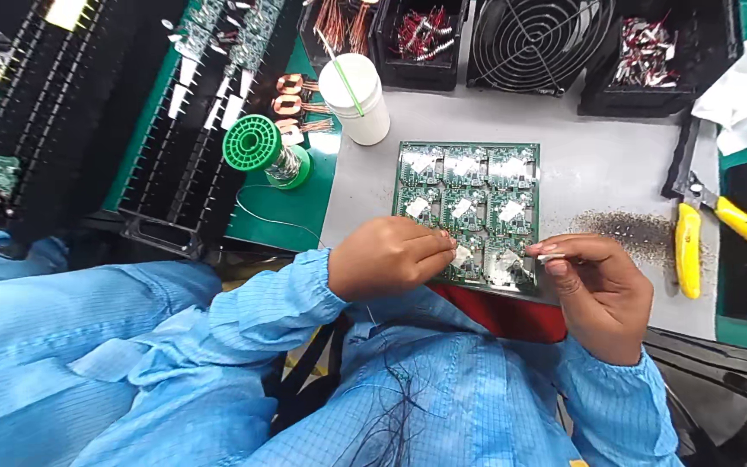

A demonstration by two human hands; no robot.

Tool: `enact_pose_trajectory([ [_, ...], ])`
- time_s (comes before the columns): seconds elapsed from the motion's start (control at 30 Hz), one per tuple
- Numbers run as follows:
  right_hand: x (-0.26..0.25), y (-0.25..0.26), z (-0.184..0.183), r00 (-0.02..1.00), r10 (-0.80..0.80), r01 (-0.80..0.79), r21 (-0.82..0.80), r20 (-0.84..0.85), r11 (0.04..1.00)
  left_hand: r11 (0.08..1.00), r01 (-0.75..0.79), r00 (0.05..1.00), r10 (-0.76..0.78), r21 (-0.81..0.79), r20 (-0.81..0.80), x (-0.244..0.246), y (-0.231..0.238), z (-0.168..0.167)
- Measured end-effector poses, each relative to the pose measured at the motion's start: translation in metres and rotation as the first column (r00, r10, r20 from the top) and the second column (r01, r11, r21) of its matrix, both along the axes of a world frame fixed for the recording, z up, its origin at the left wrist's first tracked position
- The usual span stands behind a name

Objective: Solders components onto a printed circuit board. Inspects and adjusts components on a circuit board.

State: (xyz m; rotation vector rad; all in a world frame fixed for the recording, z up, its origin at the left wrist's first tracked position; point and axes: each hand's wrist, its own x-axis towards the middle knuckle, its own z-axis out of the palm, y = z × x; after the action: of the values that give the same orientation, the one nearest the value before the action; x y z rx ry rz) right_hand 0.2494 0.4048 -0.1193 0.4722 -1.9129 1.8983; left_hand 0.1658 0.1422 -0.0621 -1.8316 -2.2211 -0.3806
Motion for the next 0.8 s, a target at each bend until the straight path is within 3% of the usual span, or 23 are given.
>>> enact_pose_trajectory([
  [0.43,0.002,0.0,0.0,1.0,0.029,-0.029,0.008,0.008,1.0,0.98,0.176,0.951,-0.195,-0.096,-0.24,-0.007,0.008,0.004],
  [0.63,0.001,0.002,-0.001,0.999,0.035,-0.035,0.037,-0.006,0.999,0.976,0.201,0.975,-0.207,-0.082,-0.077,-0.017,0.006,0.01],
  [0.8,0.002,0.002,-0.001,0.999,0.041,-0.04,0.045,-0.002,0.998,0.971,0.215,0.966,-0.228,-0.106,-0.12,-0.017,0.008,0.01],
])
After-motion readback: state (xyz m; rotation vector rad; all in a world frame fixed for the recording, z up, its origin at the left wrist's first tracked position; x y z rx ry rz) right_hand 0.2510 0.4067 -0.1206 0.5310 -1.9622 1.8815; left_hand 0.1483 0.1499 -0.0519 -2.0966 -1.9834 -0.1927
